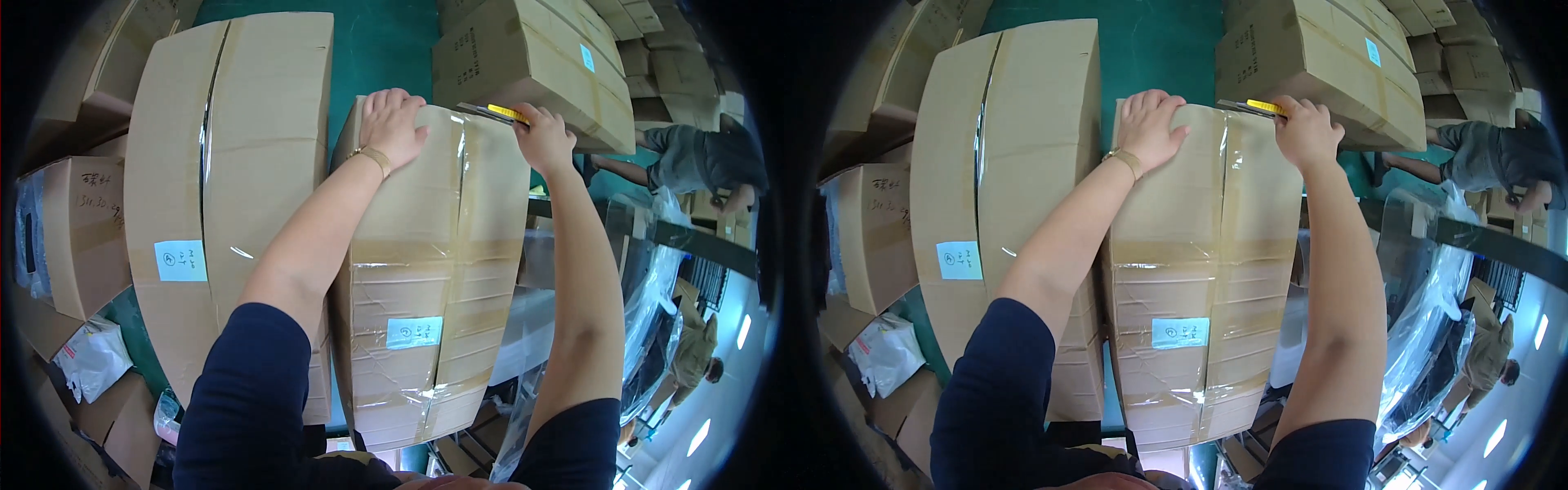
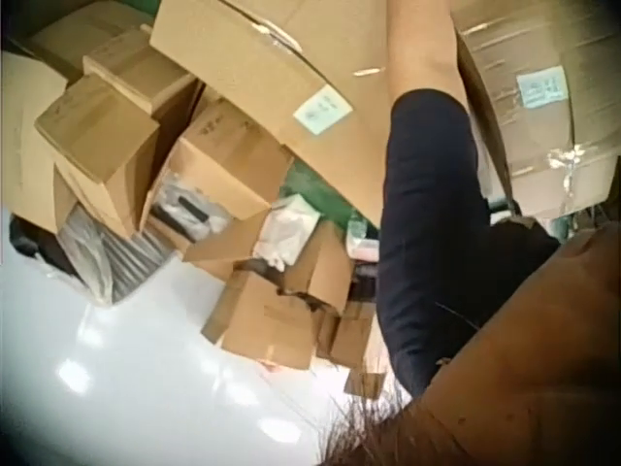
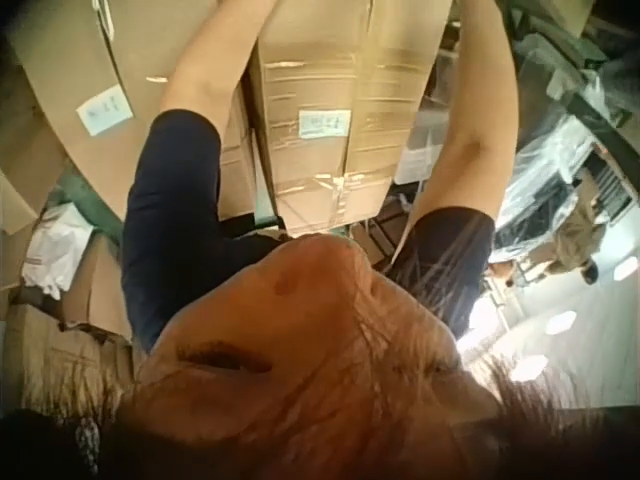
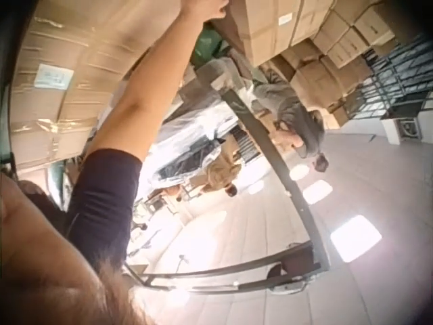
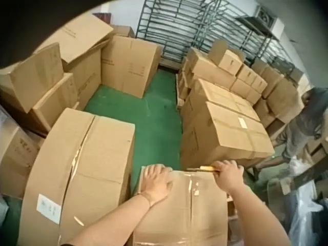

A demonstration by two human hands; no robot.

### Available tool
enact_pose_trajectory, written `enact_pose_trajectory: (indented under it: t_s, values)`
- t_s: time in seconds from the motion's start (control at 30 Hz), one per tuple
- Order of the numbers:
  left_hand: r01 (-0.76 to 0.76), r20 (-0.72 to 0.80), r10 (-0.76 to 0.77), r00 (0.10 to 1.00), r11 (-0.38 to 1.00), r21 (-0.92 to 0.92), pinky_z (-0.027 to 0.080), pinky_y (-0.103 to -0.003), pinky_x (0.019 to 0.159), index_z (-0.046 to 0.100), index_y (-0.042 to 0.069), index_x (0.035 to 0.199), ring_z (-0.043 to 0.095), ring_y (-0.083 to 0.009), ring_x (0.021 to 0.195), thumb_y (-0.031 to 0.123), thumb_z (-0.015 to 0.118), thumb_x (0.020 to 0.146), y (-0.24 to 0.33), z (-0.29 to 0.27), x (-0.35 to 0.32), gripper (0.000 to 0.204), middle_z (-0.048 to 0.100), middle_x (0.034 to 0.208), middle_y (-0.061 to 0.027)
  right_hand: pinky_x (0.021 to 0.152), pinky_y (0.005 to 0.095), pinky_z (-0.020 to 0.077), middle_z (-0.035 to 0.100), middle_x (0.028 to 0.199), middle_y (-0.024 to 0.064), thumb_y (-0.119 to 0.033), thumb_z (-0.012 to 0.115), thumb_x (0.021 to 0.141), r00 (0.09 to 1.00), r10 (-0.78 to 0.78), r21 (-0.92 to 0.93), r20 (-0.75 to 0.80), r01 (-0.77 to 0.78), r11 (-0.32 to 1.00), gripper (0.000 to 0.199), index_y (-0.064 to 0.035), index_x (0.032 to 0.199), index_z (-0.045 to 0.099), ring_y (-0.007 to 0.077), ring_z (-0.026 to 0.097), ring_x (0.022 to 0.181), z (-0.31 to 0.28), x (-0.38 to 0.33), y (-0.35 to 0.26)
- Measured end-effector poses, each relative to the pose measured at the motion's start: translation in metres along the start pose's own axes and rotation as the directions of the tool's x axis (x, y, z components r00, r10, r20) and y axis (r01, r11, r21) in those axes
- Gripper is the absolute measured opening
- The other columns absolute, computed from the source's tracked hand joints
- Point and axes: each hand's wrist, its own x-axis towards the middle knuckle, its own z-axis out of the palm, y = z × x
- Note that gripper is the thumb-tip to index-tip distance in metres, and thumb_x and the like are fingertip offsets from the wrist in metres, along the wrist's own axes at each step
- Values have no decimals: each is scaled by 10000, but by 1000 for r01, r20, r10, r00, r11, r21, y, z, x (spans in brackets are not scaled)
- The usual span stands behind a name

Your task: Opening cardboard boxes and placing bicycle seats into individual plastic bags before organizing them on a table.

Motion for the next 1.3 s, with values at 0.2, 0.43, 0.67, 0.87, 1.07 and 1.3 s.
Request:
enact_pose_trajectory:
  t_s: [0.2, 0.43, 0.67, 0.87, 1.07, 1.3]
  values:
    - [-6, -124, -9, 992, 993, -119, 299, -401, 987, 612, 107, 1028, 431, -261, 1096, 177, 696, 707, -6, -1, -3, 339, 513, 1036, -61, 944, 517, 368, 574, 1126, -10, -258, 533, 893, 972, -154, -127, 177, 178, 976, 306, -309, 1192, 573, 210, 476, 1134, 0, 57, -22]
    - [-1, -119, -17, 993, 989, -145, 306, -405, 969, 600, 111, 1013, 438, -260, 1076, 157, 703, 700, -6, -4, -4, 332, 504, 1035, -59, 929, 470, 409, 567, 1160, 11, -222, 546, 901, 867, -351, -96, 355, 407, 908, 342, -296, 1235, 556, 224, 464, 1157, -2, 97, -10]
    - [-11, -126, -11, 992, 985, -172, 319, -409, 947, 591, 130, 1009, 442, -272, 1063, 131, 712, 687, -7, -2, -3, 344, 506, 1028, -56, 931, 459, 394, 579, 1138, 15, -213, 564, 889, 852, -363, -230, 378, 466, 854, 342, -297, 1220, 570, 223, 473, 1152, 1, 102, 13]
    - [-4, -135, -21, 991, 983, -183, 318, -408, 945, 601, 138, 1009, 446, -270, 1062, 124, 703, 688, -7, -2, -1, 338, 511, 1032, -54, 935, 473, 389, 581, 1120, 12, -214, 561, 885, 907, -188, -398, 376, 341, 852, 349, -297, 1223, 564, 218, 474, 1150, -3, 84, 48]
    - [24, -120, -43, 992, 988, -151, 318, -400, 945, 609, 147, 1011, 450, -266, 1063, 129, 695, 695, -9, -1, -2, 328, 516, 1021, -51, 934, 476, 393, 575, 1113, 15, -239, 544, 903, 907, -335, -47, 257, 358, 932, 323, -295, 1221, 558, 223, 475, 1143, -1, 81, 11]
    - [20, -124, -39, 992, 988, -156, 318, -398, 946, 617, 143, 1012, 455, -262, 1055, 133, 692, 699, -6, -1, -1, 321, 519, 1018, -51, 956, 467, 366, 573, 1118, -5, -233, 560, 894, 874, -360, -236, 325, 444, 865, 340, -306, 1226, 555, 195, 465, 1156, 2, 89, 4]
